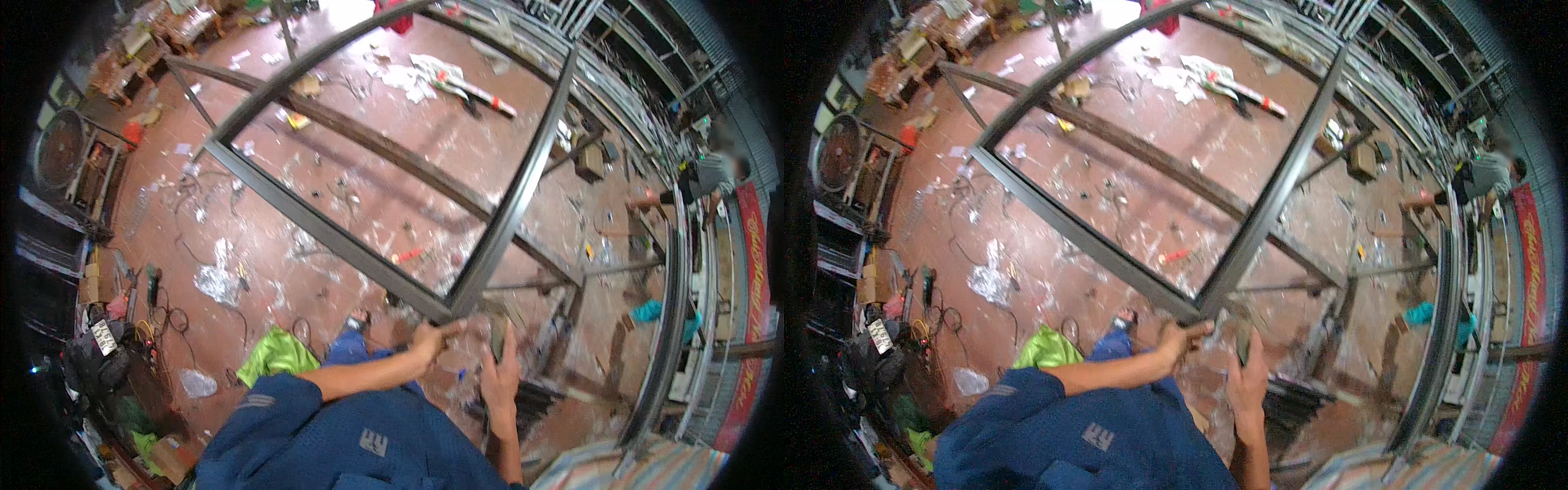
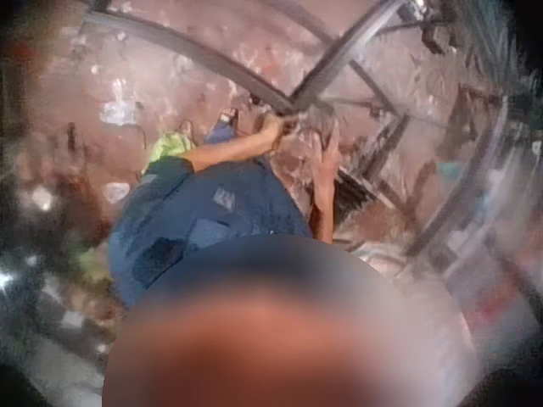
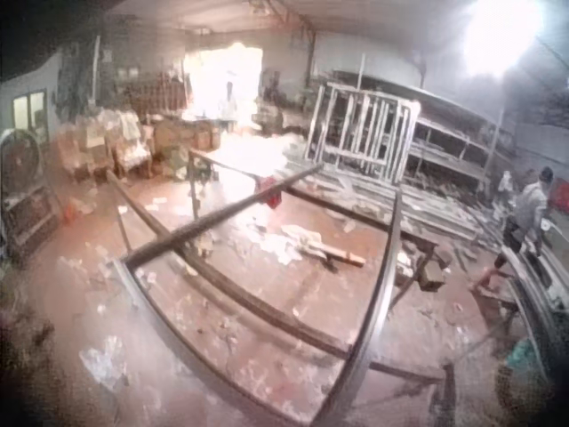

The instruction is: The person assembles a rectangular metal frame by hand, using a marker to mark positions and a hammer to tap joints into place. They also use an angle grinder to smooth edges on a metal rod, producing sparks, and then reposition the frame for further assembly.

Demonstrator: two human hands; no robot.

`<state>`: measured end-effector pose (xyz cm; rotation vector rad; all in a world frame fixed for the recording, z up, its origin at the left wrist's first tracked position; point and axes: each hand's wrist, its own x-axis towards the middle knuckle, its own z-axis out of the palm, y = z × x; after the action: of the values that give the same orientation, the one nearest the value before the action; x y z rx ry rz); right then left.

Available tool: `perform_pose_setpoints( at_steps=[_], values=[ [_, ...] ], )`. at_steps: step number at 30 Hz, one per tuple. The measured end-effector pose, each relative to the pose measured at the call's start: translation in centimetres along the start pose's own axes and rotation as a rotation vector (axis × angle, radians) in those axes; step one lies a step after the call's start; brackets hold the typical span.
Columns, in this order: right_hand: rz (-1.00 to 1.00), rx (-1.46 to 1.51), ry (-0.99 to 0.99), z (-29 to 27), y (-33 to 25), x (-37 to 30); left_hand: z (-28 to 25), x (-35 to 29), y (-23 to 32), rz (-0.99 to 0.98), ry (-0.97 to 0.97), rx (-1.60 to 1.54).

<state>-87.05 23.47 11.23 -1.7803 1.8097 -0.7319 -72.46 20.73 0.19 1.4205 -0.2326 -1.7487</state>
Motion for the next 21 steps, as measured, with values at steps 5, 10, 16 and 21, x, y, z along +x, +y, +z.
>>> perform_pose_setpoints(
  at_steps=[5,10,16,21],
  values=[
    [-0.014,-0.147,-0.137,0.9,1.6,-0.1,0.4,-0.7,0.8,0.052,-0.007,-0.046],
    [-0.025,-0.205,-0.138,1.7,1.0,0.1,0.3,-1.4,2.0,0.03,-0.059,-0.029],
    [-0.125,-0.236,-0.059,1.9,1.3,-0.1,0.4,-0.2,0.4,0.086,-0.04,-0.049],
    [-0.068,-0.233,-0.084,2.0,2.0,-0.4,0.6,0.1,-0.3,0.088,0.022,0.018]
  ],
)
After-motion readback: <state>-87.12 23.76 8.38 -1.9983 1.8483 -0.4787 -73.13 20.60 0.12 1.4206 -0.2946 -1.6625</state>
